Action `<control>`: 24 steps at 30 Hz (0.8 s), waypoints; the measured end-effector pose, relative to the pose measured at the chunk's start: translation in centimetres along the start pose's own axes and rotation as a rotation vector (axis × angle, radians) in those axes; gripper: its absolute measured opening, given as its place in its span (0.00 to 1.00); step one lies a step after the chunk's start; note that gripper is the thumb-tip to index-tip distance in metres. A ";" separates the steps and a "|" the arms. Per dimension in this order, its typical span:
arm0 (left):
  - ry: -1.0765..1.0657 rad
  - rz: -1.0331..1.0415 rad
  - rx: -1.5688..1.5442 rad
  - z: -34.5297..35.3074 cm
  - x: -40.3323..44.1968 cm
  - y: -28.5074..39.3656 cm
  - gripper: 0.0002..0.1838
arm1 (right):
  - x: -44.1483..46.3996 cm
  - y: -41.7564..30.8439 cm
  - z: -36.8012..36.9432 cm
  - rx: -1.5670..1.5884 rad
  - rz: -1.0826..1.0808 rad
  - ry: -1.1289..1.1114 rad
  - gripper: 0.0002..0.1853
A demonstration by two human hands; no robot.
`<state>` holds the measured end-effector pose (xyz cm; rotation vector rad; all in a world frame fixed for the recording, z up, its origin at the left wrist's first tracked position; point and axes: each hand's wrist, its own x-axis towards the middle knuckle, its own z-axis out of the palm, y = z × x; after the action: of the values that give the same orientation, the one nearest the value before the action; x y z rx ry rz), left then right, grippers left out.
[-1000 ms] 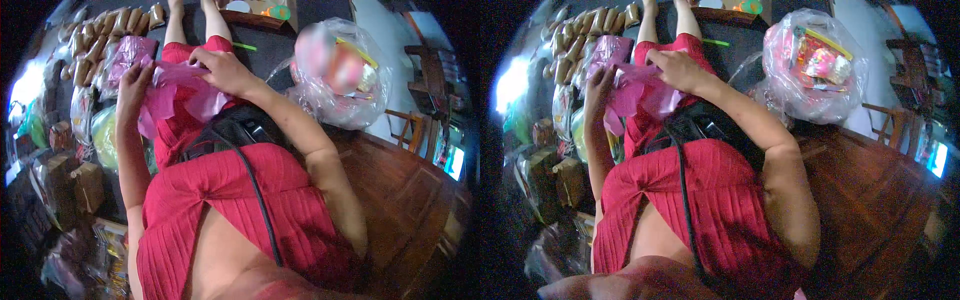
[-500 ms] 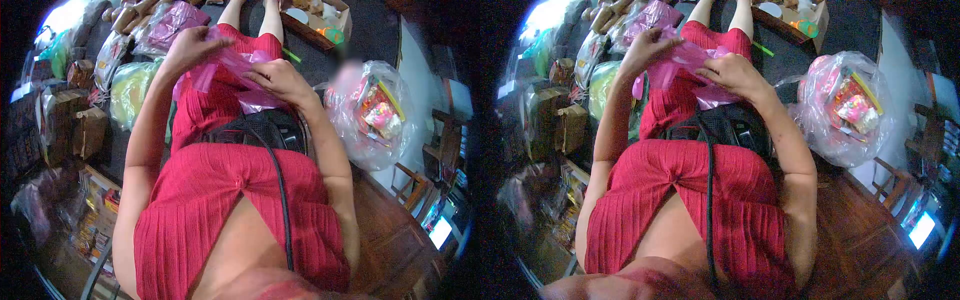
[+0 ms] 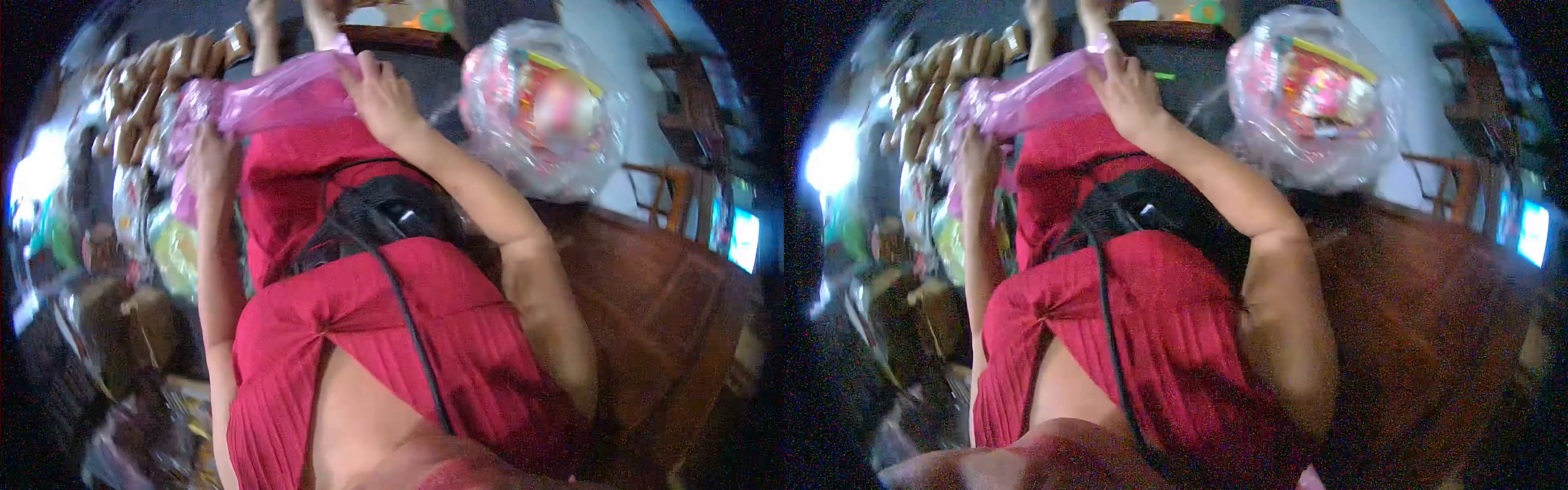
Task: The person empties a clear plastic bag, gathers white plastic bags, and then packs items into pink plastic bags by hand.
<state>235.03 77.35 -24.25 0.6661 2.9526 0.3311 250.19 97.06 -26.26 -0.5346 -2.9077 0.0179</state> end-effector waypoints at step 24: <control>-0.475 0.594 -0.549 1.3 -2.9 8.7 0.13 | -18.0 23.0 -5.8 -0.314 0.806 -0.086 0.16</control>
<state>241.38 83.98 -23.38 1.2902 2.0302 0.8446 275.86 112.10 -24.80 -1.7425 -2.5636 -0.3106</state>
